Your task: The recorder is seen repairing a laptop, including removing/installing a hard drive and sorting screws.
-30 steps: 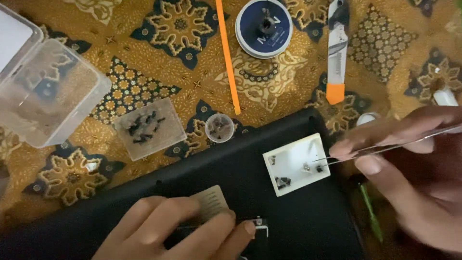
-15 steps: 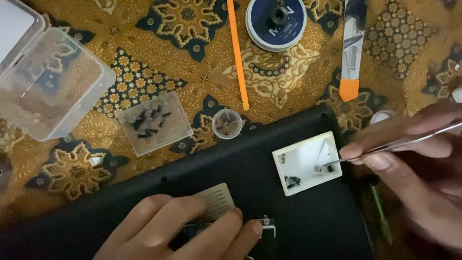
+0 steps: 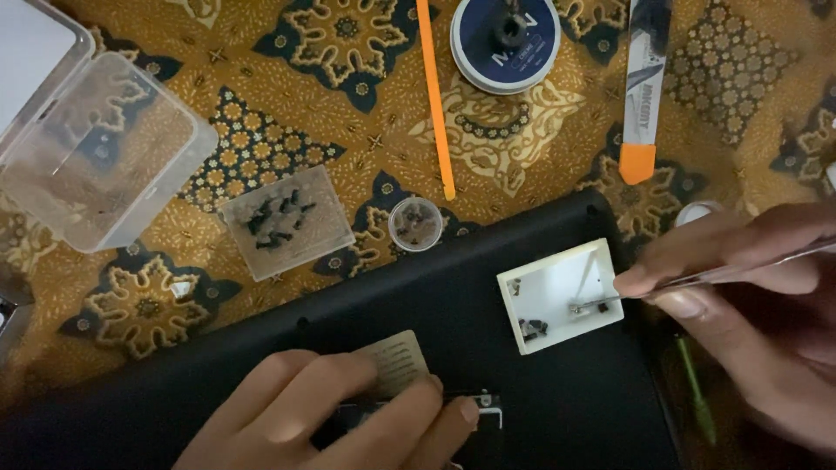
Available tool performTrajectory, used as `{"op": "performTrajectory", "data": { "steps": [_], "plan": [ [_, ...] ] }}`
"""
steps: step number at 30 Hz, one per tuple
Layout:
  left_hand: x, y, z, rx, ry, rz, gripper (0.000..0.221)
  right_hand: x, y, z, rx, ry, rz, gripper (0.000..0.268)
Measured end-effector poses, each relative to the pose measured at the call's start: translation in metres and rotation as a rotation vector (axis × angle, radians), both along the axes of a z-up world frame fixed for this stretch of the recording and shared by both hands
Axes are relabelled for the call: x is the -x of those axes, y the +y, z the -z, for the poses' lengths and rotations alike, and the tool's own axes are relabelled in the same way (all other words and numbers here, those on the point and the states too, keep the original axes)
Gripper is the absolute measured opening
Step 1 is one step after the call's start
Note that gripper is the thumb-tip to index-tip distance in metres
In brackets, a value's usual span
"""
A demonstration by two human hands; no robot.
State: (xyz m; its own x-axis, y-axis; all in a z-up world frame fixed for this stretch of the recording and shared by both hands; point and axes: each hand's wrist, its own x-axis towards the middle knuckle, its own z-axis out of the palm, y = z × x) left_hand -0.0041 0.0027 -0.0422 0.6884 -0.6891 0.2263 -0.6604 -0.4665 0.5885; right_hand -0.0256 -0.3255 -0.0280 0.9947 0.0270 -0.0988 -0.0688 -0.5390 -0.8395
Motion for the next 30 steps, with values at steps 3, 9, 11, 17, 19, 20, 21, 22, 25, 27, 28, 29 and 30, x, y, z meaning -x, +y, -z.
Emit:
{"op": "performTrajectory", "data": {
  "steps": [3, 9, 11, 17, 19, 20, 21, 22, 25, 27, 28, 29, 30],
  "plan": [
    [-0.004, 0.000, -0.006, 0.010, -0.015, 0.031, 0.017, 0.003, 0.001, -0.001, 0.066, 0.029, 0.068, 0.029],
    [-0.008, 0.004, -0.006, -0.008, -0.017, 0.091, 0.021, 0.008, -0.016, 0.010, 0.272, 0.071, -0.004, 0.017],
    [-0.009, 0.004, -0.006, -0.013, -0.033, 0.112, 0.022, 0.004, -0.014, 0.006, 0.283, 0.052, -0.013, 0.015],
    [-0.004, 0.000, -0.003, 0.003, 0.027, 0.019, 0.015, 0.007, -0.022, 0.011, 0.231, 0.100, -0.097, 0.020],
    [-0.007, -0.003, -0.008, 0.029, 0.011, 0.020, 0.014, 0.010, -0.025, 0.014, 0.259, 0.110, -0.120, 0.020],
    [-0.007, -0.002, -0.008, 0.028, 0.012, 0.019, 0.014, 0.011, -0.027, 0.015, 0.259, 0.110, -0.121, 0.020],
    [-0.007, -0.001, -0.007, 0.024, -0.001, 0.022, 0.015, 0.012, -0.029, 0.017, 0.281, 0.117, -0.136, 0.019],
    [-0.007, -0.001, -0.007, 0.019, -0.014, 0.025, 0.015, 0.014, -0.031, 0.018, 0.303, 0.123, -0.151, 0.019],
    [-0.005, 0.001, -0.003, 0.004, 0.015, 0.030, 0.016, 0.022, -0.046, 0.038, 0.244, 0.178, -0.142, 0.021],
    [-0.008, 0.000, -0.007, 0.007, 0.001, 0.048, 0.016, 0.016, -0.027, 0.022, 0.233, 0.092, -0.125, 0.015],
    [-0.009, 0.000, -0.009, 0.011, -0.013, 0.066, 0.016, 0.012, -0.018, 0.014, 0.222, 0.007, -0.109, 0.011],
    [-0.006, 0.001, -0.006, 0.010, -0.013, 0.066, 0.016, 0.011, -0.018, 0.013, 0.222, 0.006, -0.108, 0.011],
    [-0.003, 0.001, -0.003, 0.002, 0.029, 0.031, 0.015, 0.010, -0.018, 0.011, 0.197, 0.010, -0.101, 0.012]
  ]
}}
